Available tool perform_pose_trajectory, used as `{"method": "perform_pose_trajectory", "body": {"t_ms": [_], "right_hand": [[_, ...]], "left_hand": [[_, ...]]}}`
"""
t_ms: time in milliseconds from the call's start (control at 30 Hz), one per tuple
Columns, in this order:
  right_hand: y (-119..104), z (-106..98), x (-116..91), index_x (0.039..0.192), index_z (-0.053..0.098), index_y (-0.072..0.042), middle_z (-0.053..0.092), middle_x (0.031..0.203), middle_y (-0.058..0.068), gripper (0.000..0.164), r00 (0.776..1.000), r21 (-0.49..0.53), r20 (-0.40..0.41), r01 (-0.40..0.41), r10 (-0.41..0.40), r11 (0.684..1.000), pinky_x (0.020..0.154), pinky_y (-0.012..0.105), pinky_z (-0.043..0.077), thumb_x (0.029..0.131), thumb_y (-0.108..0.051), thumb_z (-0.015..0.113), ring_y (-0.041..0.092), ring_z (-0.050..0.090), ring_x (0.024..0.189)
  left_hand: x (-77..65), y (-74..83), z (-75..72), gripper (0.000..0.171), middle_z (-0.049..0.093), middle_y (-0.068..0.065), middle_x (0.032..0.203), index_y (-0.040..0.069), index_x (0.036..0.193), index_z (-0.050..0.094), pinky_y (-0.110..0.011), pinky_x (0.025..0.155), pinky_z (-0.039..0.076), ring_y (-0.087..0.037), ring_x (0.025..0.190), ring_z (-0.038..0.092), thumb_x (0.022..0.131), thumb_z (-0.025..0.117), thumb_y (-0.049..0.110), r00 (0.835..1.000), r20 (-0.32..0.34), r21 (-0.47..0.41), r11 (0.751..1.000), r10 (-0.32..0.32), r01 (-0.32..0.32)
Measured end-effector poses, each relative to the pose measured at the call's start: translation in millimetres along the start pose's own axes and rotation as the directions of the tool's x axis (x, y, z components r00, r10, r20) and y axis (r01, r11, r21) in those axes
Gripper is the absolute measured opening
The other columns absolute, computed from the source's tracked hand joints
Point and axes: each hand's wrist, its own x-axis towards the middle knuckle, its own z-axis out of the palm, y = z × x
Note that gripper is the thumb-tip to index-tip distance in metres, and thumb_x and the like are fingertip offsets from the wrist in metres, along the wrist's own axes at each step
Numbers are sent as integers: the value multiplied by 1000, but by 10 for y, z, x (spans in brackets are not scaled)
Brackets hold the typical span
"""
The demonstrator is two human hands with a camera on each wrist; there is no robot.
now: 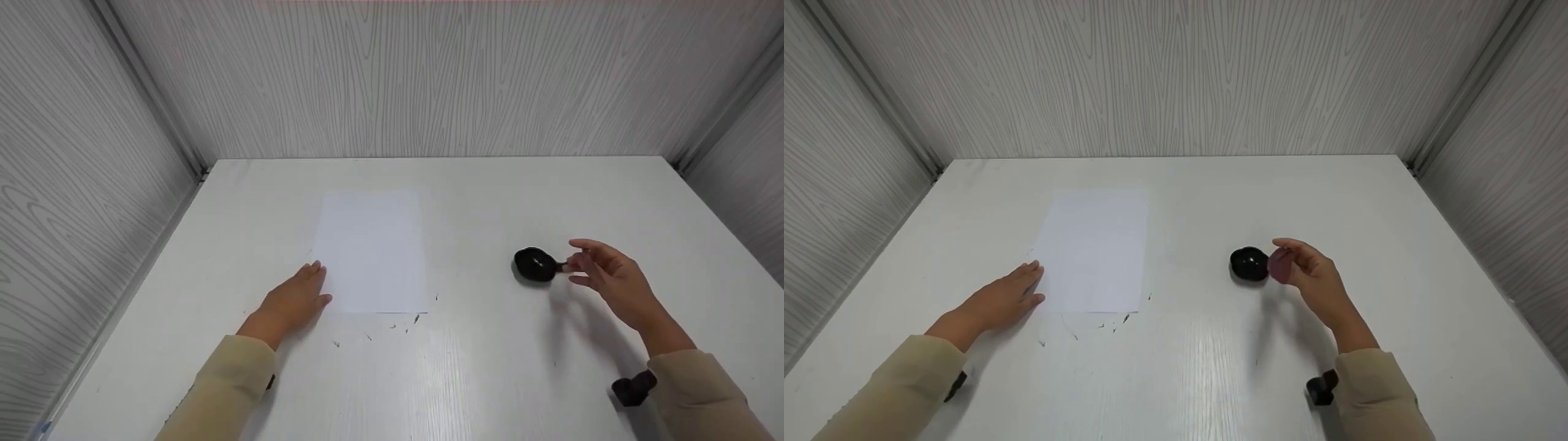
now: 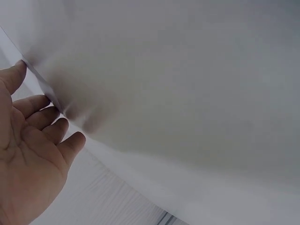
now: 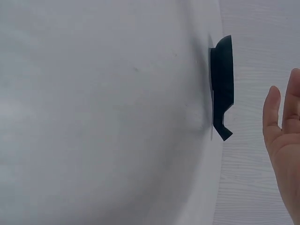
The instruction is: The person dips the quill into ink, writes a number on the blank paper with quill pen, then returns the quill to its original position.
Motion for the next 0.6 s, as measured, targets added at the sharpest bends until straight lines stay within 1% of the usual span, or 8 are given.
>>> {"method": "perform_pose_trajectory", "body": {"t_ms": [67, 133, 200, 400, 500, 600], "right_hand": [[5, -1, 0, 134, 50, -1, 57, 109, 15, 37, 1000, 27, 8, -3, 3, 1000, 86, 29, 51, 101, -17, 48, 16, 62, 101], [3, 0, 0, 134, 49, 0, 56, 112, 18, 37, 1000, 75, 17, -1, 0, 997, 87, 30, 51, 101, -16, 47, 18, 62, 102], [1, 10, 2, 134, 48, 2, 57, 112, 21, 37, 1000, 98, 13, 1, -2, 995, 86, 31, 51, 101, -16, 46, 20, 63, 102], [8, 49, 15, 131, 48, 6, 60, 107, 27, 34, 999, 63, -41, 13, -10, 998, 81, 34, 54, 103, -13, 42, 22, 65, 96], [16, 54, 19, 130, 49, 6, 62, 103, 26, 35, 998, 69, -55, 26, -22, 997, 79, 33, 54, 103, -15, 43, 21, 66, 94], [23, 66, 25, 129, 52, 5, 65, 98, 19, 36, 997, 59, -81, 23, -18, 998, 78, 31, 55, 102, -18, 44, 18, 66, 91]], "left_hand": [[0, 55, 7, 62, 19, -16, 155, -3, 148, 24, -47, 112, 17, -32, 143, 13, 101, 49, 29, 1000, -1, 2, 1000, -2, 2], [0, 106, 16, 62, 19, -16, 155, -3, 148, 25, -47, 112, 17, -32, 142, 14, 101, 49, 29, 1000, -2, 0, 1000, -2, 2], [-1, 149, 22, 62, 20, -16, 155, -4, 148, 26, -47, 112, 18, -32, 142, 15, 100, 50, 29, 1000, -6, 1, 1000, 0, 0], [-1, 248, 34, 61, 22, -18, 154, -5, 147, 28, -47, 111, 21, -33, 141, 18, 100, 51, 28, 1000, -14, 21, 1000, 6, -5], [16, 279, 47, 61, 22, -18, 154, -5, 147, 28, -47, 111, 22, -32, 141, 19, 100, 51, 28, 1000, -9, 28, 1000, 2, -2], [33, 316, 67, 62, 23, -18, 154, -5, 146, 28, -47, 111, 22, -32, 141, 19, 100, 51, 29, 1000, -2, 31, 1000, 3, -3]]}}
